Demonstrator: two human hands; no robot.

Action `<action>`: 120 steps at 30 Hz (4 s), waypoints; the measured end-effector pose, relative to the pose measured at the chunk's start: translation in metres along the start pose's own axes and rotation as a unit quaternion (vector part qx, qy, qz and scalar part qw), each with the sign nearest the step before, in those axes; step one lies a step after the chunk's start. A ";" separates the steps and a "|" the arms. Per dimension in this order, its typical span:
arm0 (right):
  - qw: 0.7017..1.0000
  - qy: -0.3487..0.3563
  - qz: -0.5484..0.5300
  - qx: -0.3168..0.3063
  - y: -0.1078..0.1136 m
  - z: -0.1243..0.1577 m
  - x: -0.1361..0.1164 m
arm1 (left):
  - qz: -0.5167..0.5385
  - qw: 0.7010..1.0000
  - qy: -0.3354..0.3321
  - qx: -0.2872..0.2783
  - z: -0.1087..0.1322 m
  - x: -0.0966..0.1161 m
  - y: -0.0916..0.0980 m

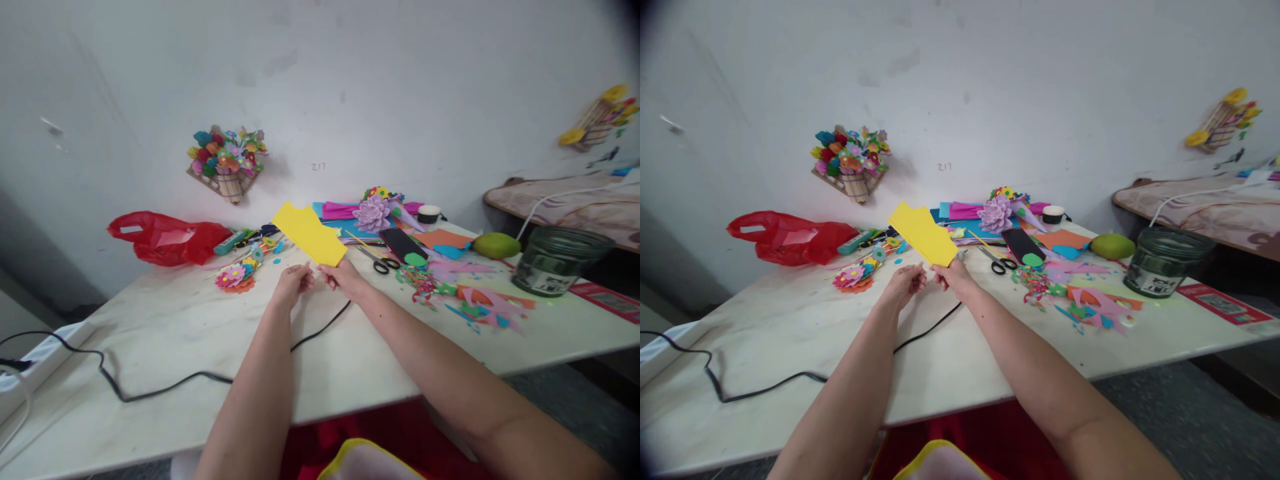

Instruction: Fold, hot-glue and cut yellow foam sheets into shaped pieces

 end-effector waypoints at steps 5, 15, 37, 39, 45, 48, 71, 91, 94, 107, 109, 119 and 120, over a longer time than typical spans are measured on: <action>1.000 0.004 0.000 0.001 0.000 0.000 0.000 | 0.011 1.000 0.001 0.014 -0.001 -0.002 0.000; 1.000 0.004 0.004 0.001 0.000 0.002 -0.002 | 0.024 0.999 0.000 0.029 -0.001 -0.002 0.001; 1.000 0.008 0.005 0.005 0.001 0.001 -0.001 | 0.038 0.998 0.029 0.031 0.002 0.000 -0.003; 1.000 0.008 0.004 0.005 0.001 0.001 -0.001 | 0.022 0.999 0.026 0.035 0.001 -0.001 -0.001; 1.000 -0.003 -0.001 0.009 0.001 0.000 0.000 | 0.009 0.998 0.057 -0.001 0.000 -0.002 -0.004; 1.000 -0.003 0.003 0.013 0.001 0.001 -0.001 | -0.002 0.996 0.092 -0.017 0.002 -0.003 -0.007; 0.999 0.009 -0.023 0.028 0.005 0.000 -0.005 | -0.036 0.998 0.023 -0.047 0.003 -0.001 -0.006; 0.999 0.013 -0.017 0.026 0.005 0.000 -0.004 | -0.046 0.998 0.016 -0.031 0.003 0.002 -0.007; 0.999 0.016 -0.019 0.027 0.004 -0.001 -0.003 | -0.033 0.998 0.044 -0.043 0.005 0.002 -0.010; 0.999 0.003 -0.028 0.029 0.005 0.002 -0.008 | -0.091 0.996 -0.023 0.003 0.005 0.005 -0.006; 0.999 0.000 -0.025 0.031 0.005 0.001 -0.007 | -0.083 0.996 -0.030 -0.003 0.004 0.005 -0.006; 1.000 0.022 -0.007 0.014 0.004 0.000 -0.004 | -0.073 0.995 -0.050 -0.051 0.005 0.008 -0.011; 1.000 0.024 -0.004 0.010 0.004 0.000 -0.004 | -0.074 0.995 -0.053 -0.049 0.005 0.008 -0.011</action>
Point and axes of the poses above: each hand's wrist, its own z-axis away from the middle knuckle, its own y-axis out of the back of the hand, x = y × z, the point moved 3 cm from there along -z, towards the middle knuckle, and after that the axes turned 9 degrees about z, right-handed, at the moved point
